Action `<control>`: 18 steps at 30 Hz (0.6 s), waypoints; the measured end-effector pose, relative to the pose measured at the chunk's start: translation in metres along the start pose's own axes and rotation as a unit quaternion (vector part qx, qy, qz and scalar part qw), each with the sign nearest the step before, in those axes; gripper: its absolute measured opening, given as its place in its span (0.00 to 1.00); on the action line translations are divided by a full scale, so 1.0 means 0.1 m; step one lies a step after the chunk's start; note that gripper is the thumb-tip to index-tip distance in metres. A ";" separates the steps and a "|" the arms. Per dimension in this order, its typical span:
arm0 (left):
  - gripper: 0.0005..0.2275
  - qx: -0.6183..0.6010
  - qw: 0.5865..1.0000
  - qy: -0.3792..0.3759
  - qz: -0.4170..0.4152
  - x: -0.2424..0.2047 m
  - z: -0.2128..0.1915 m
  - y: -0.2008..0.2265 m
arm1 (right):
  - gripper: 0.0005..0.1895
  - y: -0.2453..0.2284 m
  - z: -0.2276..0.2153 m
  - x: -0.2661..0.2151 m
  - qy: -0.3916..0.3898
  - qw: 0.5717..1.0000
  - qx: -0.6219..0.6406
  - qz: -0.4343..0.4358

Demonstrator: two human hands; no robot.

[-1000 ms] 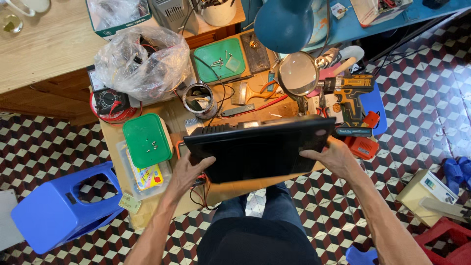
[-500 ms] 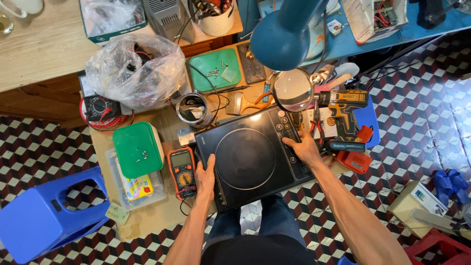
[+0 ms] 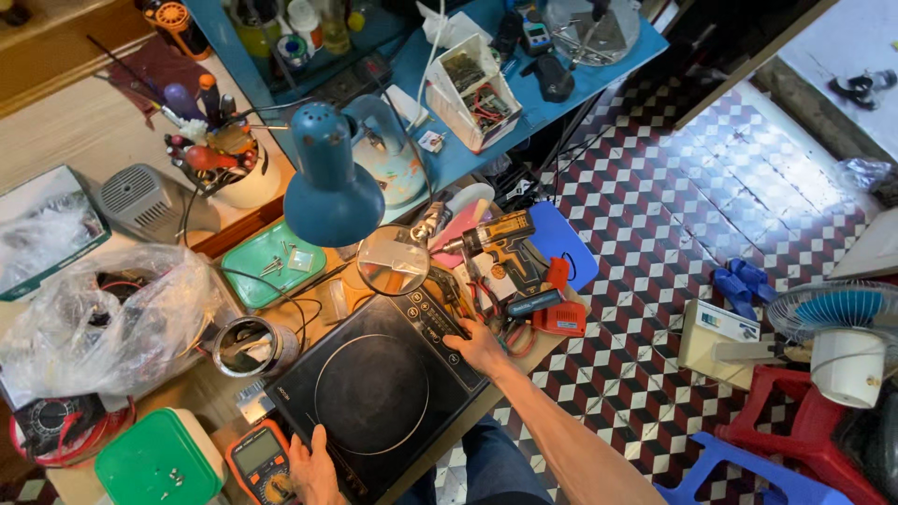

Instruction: The person disassembles an induction cooktop, inspects the internal fan and circuitry, and reassembles it. They use a cordless drill to remove and reinstall screws on the back panel and handle the cooktop repeatedly to access different sides.

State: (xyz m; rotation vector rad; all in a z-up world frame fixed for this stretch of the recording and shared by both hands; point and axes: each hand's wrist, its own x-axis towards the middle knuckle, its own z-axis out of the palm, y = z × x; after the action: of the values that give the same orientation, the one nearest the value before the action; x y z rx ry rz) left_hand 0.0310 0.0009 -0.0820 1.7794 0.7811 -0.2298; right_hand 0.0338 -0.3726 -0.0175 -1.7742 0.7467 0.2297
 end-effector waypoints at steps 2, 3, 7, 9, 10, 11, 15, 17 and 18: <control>0.31 -0.027 0.998 0.019 -0.059 0.09 0.01 -0.04 | 0.37 -0.05 0.03 -0.04 -0.010 0.999 0.015 0.031; 0.30 -0.040 0.995 0.029 -0.089 0.14 0.00 -0.06 | 0.37 -0.08 0.04 -0.05 -0.006 0.999 0.002 0.051; 0.29 -0.102 0.993 -0.047 -0.024 0.09 0.04 -0.05 | 0.41 -0.18 -0.01 -0.11 0.063 0.994 -0.075 -0.045; 0.24 -0.121 0.990 -0.063 0.021 -0.02 -0.02 -0.05 | 0.41 -0.20 0.00 -0.14 0.054 0.993 -0.104 0.015; 0.25 -0.091 0.995 -0.031 0.017 -0.04 -0.01 0.00 | 0.39 -0.19 -0.02 -0.16 0.054 0.994 -0.099 0.005; 0.27 -0.060 0.998 0.001 0.012 -0.08 -0.05 0.07 | 0.37 -0.20 0.01 -0.19 0.055 0.994 -0.094 -0.005; 0.23 -0.150 0.988 -0.035 0.011 -0.37 -0.20 0.43 | 0.38 -0.32 -0.07 -0.30 0.048 0.998 -0.037 0.032; 0.23 -0.136 0.989 -0.055 0.028 -0.45 -0.33 0.55 | 0.36 -0.39 -0.04 -0.41 0.052 0.998 0.004 0.023; 0.23 -0.136 0.990 -0.038 0.021 -0.46 -0.38 0.58 | 0.34 -0.43 -0.03 -0.47 0.044 0.997 0.050 0.030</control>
State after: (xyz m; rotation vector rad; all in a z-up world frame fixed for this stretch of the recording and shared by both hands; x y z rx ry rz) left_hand 0.0226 0.0076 0.0006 1.5188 0.6856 -0.1543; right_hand 0.0219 -0.3507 0.0414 -1.6767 0.8601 0.1521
